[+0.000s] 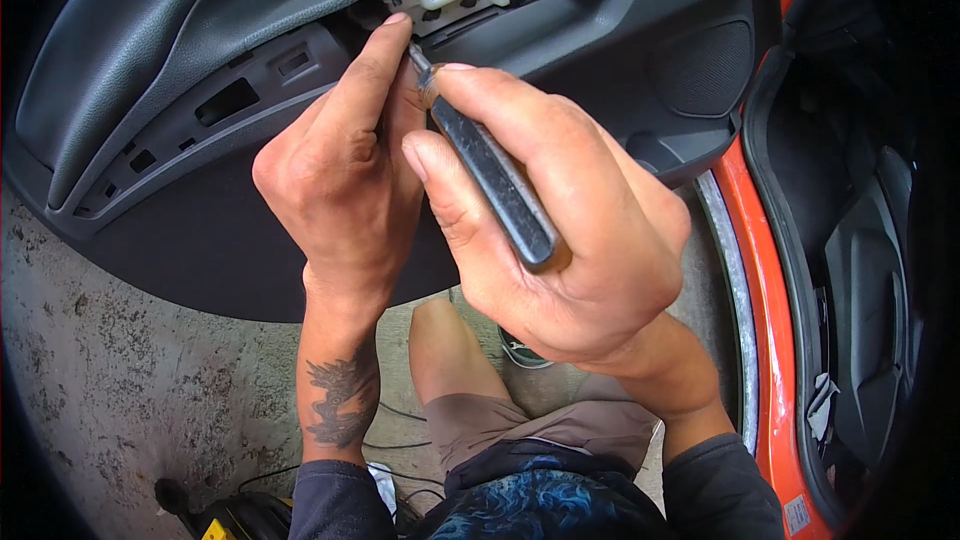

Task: Repairing an interior car door panel by tightening internal screws and reattaching a plastic trim piece.

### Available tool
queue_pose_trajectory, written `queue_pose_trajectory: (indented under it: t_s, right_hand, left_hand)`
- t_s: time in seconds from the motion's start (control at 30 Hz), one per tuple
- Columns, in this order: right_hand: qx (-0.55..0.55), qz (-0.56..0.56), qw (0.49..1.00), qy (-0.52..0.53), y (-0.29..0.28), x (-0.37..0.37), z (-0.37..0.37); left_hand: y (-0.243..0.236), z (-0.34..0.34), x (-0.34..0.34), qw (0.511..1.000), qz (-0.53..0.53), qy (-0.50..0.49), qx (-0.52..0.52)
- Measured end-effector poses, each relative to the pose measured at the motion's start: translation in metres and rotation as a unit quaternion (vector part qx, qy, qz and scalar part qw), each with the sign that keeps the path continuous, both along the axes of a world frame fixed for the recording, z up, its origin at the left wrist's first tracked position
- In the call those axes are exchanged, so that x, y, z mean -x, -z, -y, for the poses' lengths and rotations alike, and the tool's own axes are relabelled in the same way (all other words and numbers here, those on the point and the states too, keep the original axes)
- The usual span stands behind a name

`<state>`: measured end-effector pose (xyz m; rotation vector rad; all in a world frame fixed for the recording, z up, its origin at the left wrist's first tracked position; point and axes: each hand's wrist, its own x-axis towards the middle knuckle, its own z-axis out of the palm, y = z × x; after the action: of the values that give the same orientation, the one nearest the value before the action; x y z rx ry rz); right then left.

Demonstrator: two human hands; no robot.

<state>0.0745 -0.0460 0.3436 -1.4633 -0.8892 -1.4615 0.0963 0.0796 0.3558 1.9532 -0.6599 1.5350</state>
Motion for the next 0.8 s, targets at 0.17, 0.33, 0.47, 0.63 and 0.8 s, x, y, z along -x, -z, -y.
queue_pose_trajectory:
  t_s: [0.17, 0.33, 0.47, 0.63, 0.8]
  right_hand:
    - [0.009, -0.002, 1.0, 0.016, 0.004, -0.002, 0.002]
    - [0.016, -0.007, 1.0, 0.012, 0.003, -0.001, 0.004]
    - [0.015, -0.007, 0.999, -0.032, 0.007, -0.004, 0.001]
    - [0.015, 0.02, 0.999, -0.026, 0.01, -0.007, 0.002]
    - [0.017, 0.042, 0.999, -0.017, 0.011, -0.008, 0.003]
  left_hand:
    - [0.002, 0.0, 0.007, 0.997, -0.074, -0.009, -0.012]
    - [0.0, 0.006, 0.006, 0.999, -0.045, -0.015, 0.001]
    - [0.003, 0.002, 0.005, 1.0, -0.029, -0.008, 0.003]
    - [0.005, 0.004, 0.002, 1.0, -0.013, 0.001, 0.004]
    - [0.003, 0.002, 0.004, 1.0, -0.026, 0.001, -0.006]
